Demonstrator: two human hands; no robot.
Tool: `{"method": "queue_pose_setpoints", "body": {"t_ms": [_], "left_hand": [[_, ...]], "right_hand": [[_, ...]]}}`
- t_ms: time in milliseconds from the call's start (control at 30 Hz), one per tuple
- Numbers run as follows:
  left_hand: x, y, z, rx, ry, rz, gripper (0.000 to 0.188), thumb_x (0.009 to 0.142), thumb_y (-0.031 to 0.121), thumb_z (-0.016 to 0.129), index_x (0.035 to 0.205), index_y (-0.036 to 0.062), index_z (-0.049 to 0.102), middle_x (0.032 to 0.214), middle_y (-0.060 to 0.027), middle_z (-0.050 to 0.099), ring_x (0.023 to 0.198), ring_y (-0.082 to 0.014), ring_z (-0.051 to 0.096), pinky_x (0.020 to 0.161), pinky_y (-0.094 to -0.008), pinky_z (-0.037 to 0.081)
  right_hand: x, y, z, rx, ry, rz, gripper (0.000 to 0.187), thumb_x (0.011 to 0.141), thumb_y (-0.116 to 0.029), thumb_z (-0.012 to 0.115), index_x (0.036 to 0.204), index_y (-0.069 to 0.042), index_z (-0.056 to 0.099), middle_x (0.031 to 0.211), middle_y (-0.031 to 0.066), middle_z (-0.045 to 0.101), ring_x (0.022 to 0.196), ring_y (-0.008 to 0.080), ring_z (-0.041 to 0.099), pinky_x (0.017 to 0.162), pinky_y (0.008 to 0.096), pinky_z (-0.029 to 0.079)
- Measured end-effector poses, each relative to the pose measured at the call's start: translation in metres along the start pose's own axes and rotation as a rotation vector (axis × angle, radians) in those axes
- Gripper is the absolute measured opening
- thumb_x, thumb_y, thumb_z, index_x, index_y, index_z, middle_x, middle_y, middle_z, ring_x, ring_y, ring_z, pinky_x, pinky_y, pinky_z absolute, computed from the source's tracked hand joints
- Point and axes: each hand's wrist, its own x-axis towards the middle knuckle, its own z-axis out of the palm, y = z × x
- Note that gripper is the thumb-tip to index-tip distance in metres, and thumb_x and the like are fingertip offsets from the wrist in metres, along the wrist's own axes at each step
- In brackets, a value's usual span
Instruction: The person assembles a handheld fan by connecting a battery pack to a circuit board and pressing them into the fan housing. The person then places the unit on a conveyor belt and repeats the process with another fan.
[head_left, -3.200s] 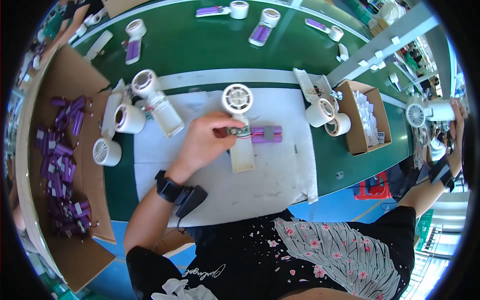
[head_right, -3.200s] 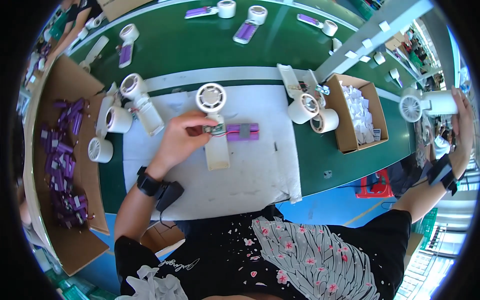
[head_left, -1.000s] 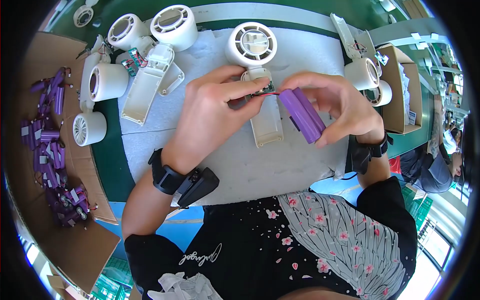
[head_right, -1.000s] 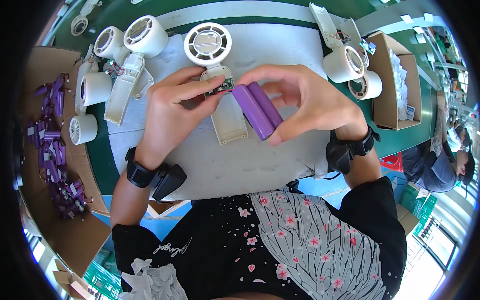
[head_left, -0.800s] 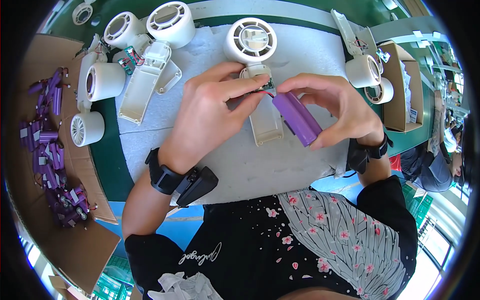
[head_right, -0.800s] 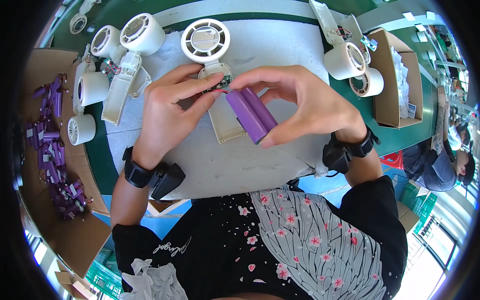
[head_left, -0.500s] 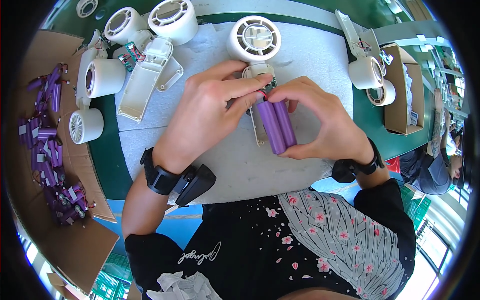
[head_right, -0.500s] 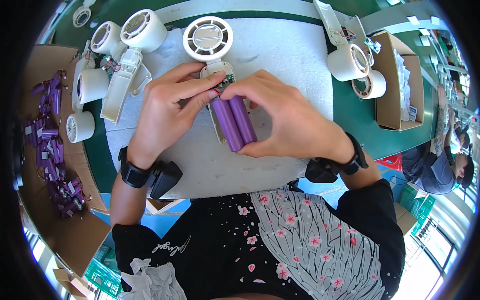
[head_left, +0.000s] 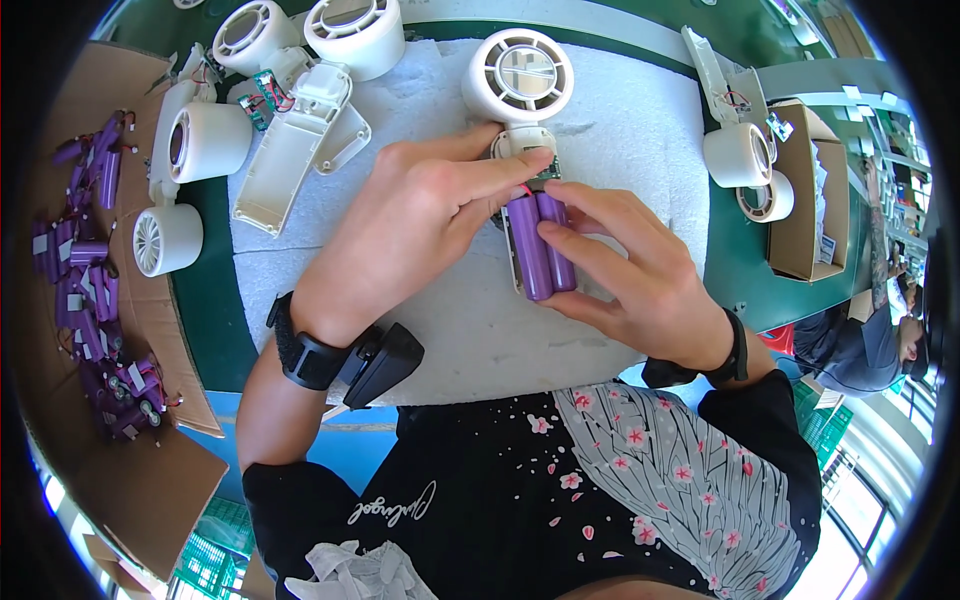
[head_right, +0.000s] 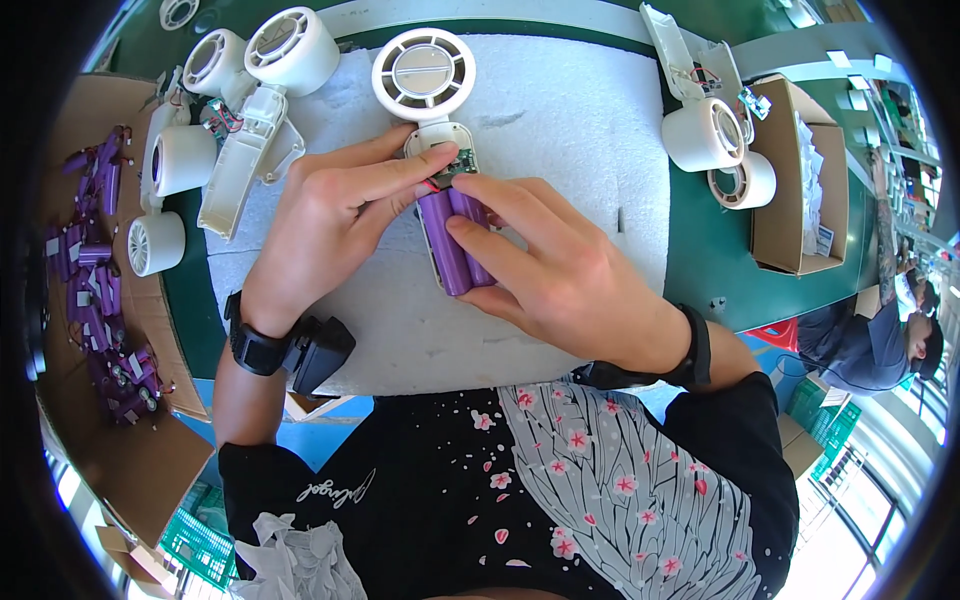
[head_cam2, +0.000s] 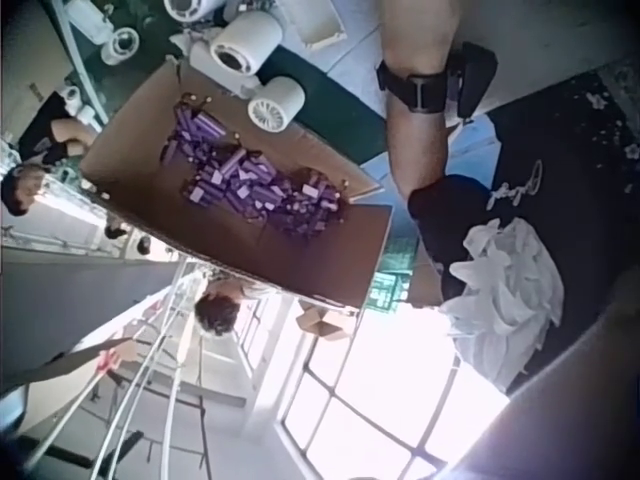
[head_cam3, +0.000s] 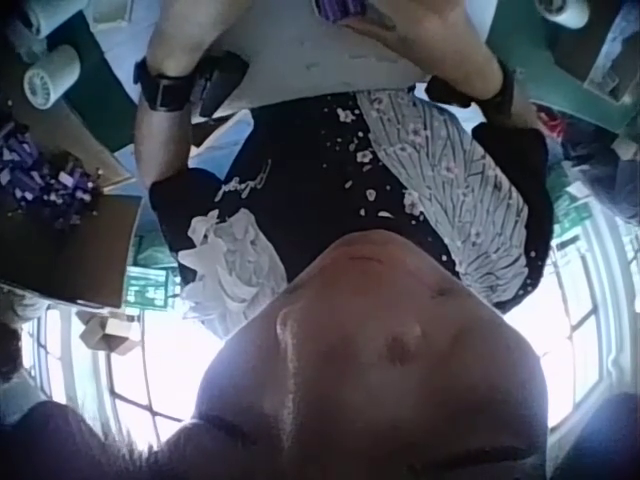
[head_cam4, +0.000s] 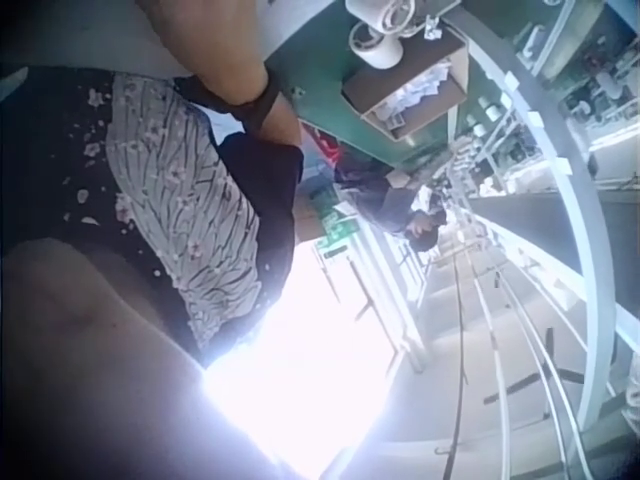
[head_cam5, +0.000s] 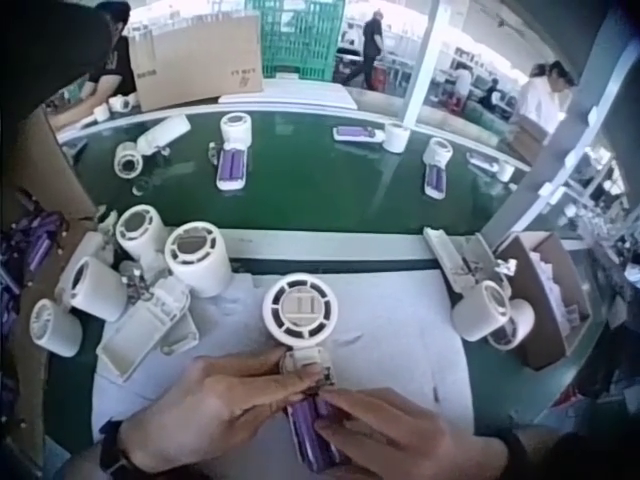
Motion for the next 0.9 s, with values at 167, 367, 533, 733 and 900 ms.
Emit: {"method": "queue_pose_setpoints", "body": {"t_ms": [167, 367, 533, 733, 900], "left_hand": [[0.000, -0.002, -0.002, 0.008, 0.000, 0.035, 0.035, 0.083, 0.003, 0.067, 0.117, 0.0109, 0.067, 0.112, -0.0253, 0.064, 0.089, -0.0372, 0.067, 0.073, -0.0331, 0.054], [0.000, -0.003, -0.002, -0.006, 0.002, 0.023, 0.035, 0.081, 0.006, 0.070, 0.115, 0.0124, 0.069, 0.111, -0.0254, 0.064, 0.083, -0.0347, 0.068, 0.071, -0.0324, 0.054], [-0.002, 0.001, -0.003, -0.051, -0.012, -0.059, 0.043, 0.072, 0.010, 0.079, 0.114, 0.0135, 0.070, 0.112, -0.0265, 0.063, 0.080, -0.0285, 0.070, 0.073, -0.0308, 0.055], [0.001, -0.001, -0.004, -0.078, -0.033, -0.077, 0.052, 0.063, 0.010, 0.084, 0.114, 0.0133, 0.070, 0.113, -0.0265, 0.063, 0.079, -0.0235, 0.071, 0.074, -0.0289, 0.055], [0.004, 0.000, -0.002, -0.150, -0.036, -0.149, 0.055, 0.062, 0.007, 0.085, 0.114, 0.0104, 0.069, 0.110, -0.0224, 0.066, 0.077, -0.0193, 0.069, 0.075, -0.0275, 0.054]], "right_hand": [[-0.002, 0.000, 0.004, -0.016, 0.014, 0.000, 0.054, 0.055, -0.004, 0.086, 0.104, 0.002, 0.064, 0.128, 0.0203, 0.054, 0.097, 0.0330, 0.062, 0.080, 0.0351, 0.055], [-0.001, 0.000, 0.008, -0.040, 0.050, 0.021, 0.049, 0.054, -0.003, 0.086, 0.097, 0.000, 0.063, 0.129, 0.0199, 0.054, 0.096, 0.0314, 0.062, 0.080, 0.0360, 0.054], [0.001, -0.003, 0.008, 0.018, 0.046, 0.100, 0.056, 0.055, -0.002, 0.086, 0.104, -0.003, 0.059, 0.126, 0.0173, 0.053, 0.096, 0.0295, 0.061, 0.081, 0.0350, 0.053], [0.006, 0.005, 0.010, 0.104, 0.045, 0.160, 0.069, 0.056, -0.002, 0.087, 0.116, -0.006, 0.053, 0.123, 0.0146, 0.050, 0.099, 0.0298, 0.059, 0.083, 0.0341, 0.052], [0.016, 0.007, 0.006, 0.175, 0.008, 0.215, 0.073, 0.057, -0.003, 0.087, 0.120, -0.007, 0.052, 0.121, 0.0140, 0.047, 0.099, 0.0300, 0.058, 0.085, 0.0355, 0.051]]}}
